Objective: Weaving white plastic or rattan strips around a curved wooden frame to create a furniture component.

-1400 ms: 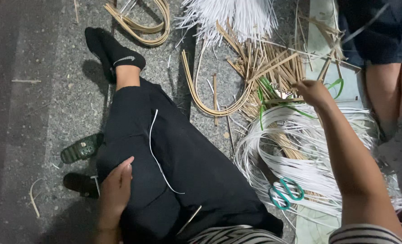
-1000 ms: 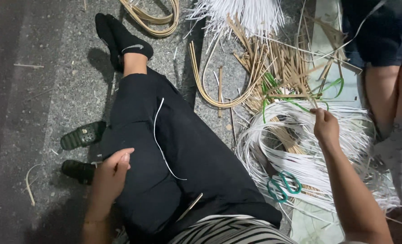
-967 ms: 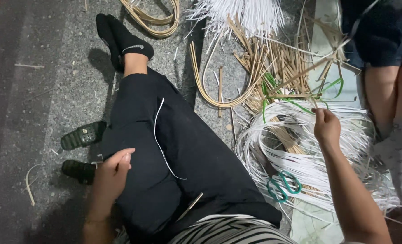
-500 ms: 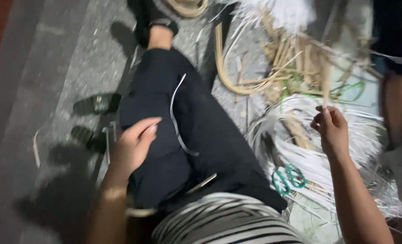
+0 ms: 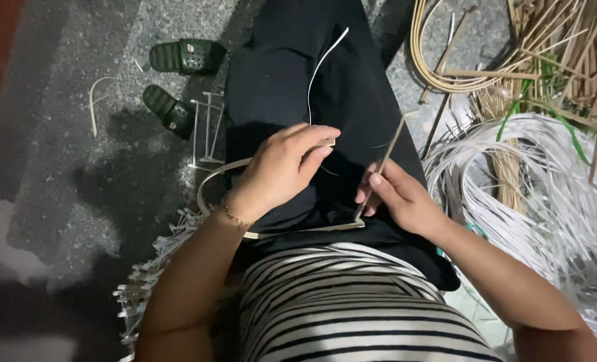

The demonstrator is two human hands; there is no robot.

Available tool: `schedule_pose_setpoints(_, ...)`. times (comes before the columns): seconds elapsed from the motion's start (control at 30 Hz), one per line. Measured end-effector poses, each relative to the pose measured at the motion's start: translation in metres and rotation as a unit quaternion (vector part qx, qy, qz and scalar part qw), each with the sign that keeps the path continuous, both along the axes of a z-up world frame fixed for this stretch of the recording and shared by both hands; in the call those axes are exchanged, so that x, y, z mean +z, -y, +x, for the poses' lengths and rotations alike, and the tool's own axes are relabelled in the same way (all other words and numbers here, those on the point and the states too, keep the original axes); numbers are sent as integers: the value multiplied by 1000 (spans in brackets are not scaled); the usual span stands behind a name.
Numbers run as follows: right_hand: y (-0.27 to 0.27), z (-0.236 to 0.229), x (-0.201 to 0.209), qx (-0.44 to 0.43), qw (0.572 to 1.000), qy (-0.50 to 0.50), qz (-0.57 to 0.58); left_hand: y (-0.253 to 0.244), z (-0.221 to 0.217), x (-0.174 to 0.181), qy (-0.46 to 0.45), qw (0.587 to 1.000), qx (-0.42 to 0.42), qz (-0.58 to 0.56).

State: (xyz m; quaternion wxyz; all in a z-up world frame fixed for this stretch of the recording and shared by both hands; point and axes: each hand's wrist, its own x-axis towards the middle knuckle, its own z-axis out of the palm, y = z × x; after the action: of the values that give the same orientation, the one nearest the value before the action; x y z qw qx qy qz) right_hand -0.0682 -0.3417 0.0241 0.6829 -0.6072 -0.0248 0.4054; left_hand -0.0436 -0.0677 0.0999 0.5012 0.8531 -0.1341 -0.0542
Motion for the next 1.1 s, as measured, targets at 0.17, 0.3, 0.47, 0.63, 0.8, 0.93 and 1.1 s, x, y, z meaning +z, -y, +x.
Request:
schedule_pose_setpoints(0.17,-7,0,8,47,997,13,-59,2,1,0,-6,1000,-4,2)
schedule_pose_setpoints(0.3,-13,-12,-2,68,995,-19,-64,2,3,-3,6,1000,-9,-6)
schedule_pose_setpoints(0.47,-29,-11,14,128,982,52,-128,14,6,4,-21,1000,-5,-13)
schedule_pose_setpoints(0.63,-30,-14,13,134,979,65,-142,14,10,-4,-15,998,-5,-53)
schedule_pose_setpoints(0.8,-33,-13,19,159,972,91,-148,17,13,-1,-71,995,1,-66)
schedule_pose_setpoints(0.93,-35,-11,22,164,971,90,-148,16,14,2,-147,987,8,-66)
schedule_pose_setpoints(1.1,-38,-11,28,200,966,91,-139,14,12,0,-213,965,-42,-149)
